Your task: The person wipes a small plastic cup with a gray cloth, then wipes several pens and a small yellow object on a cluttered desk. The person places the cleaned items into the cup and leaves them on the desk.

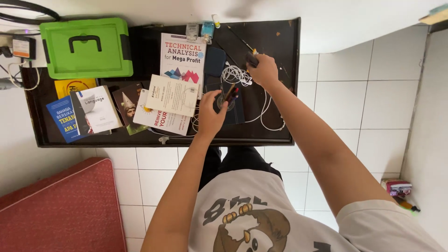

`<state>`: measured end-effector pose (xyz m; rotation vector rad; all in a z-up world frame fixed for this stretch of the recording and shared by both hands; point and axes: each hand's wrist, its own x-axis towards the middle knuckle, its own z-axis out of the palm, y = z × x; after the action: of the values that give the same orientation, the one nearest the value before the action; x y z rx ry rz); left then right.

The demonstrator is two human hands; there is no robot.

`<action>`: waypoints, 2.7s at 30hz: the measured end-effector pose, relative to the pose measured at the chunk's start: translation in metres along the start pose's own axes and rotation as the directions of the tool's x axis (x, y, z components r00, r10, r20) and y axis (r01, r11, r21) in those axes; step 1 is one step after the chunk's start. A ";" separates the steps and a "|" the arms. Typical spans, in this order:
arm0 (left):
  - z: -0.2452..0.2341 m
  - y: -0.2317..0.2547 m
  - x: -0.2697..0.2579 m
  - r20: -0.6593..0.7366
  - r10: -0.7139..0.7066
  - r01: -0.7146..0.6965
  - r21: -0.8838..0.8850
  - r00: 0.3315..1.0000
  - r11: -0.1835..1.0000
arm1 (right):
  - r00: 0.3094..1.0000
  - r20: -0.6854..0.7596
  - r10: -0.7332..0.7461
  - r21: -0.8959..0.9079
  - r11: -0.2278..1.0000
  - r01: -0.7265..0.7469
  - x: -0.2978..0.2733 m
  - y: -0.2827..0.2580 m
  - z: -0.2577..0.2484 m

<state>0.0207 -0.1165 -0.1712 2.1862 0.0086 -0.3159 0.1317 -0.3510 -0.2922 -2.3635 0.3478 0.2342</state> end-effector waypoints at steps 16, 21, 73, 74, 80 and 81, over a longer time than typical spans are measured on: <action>-0.006 -0.018 -0.021 0.229 -0.148 0.177 -0.112 0.962 0.978 | 0.997 0.077 -0.024 -0.214 0.976 0.040 0.005 -0.005 0.042; -0.006 -0.017 -0.025 -0.026 -0.034 0.028 -0.202 0.999 0.979 | 0.999 0.017 -0.032 0.313 0.950 0.025 -0.064 -0.052 -0.024; -0.103 0.058 -0.072 0.278 0.116 0.127 -0.720 0.954 0.682 | 0.989 0.146 0.031 0.966 0.212 -0.149 -0.239 -0.220 -0.114; -0.095 0.052 -0.070 0.274 0.137 0.119 -0.742 0.952 0.660 | 0.985 0.172 0.008 0.951 0.258 -0.169 -0.241 -0.224 -0.113; -0.080 0.047 -0.072 0.337 0.151 0.179 -0.768 0.930 0.615 | 0.995 0.051 -0.089 0.936 0.352 -0.017 -0.236 -0.213 -0.086; -0.081 0.050 -0.074 0.374 0.131 0.237 -0.784 0.918 0.574 | 0.998 -0.005 -0.062 0.907 0.420 0.030 -0.234 -0.206 -0.080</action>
<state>-0.0268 -0.0735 -0.0692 1.1431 -0.0018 -0.6439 -0.0201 -0.2190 -0.0410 -1.2448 0.2833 0.0164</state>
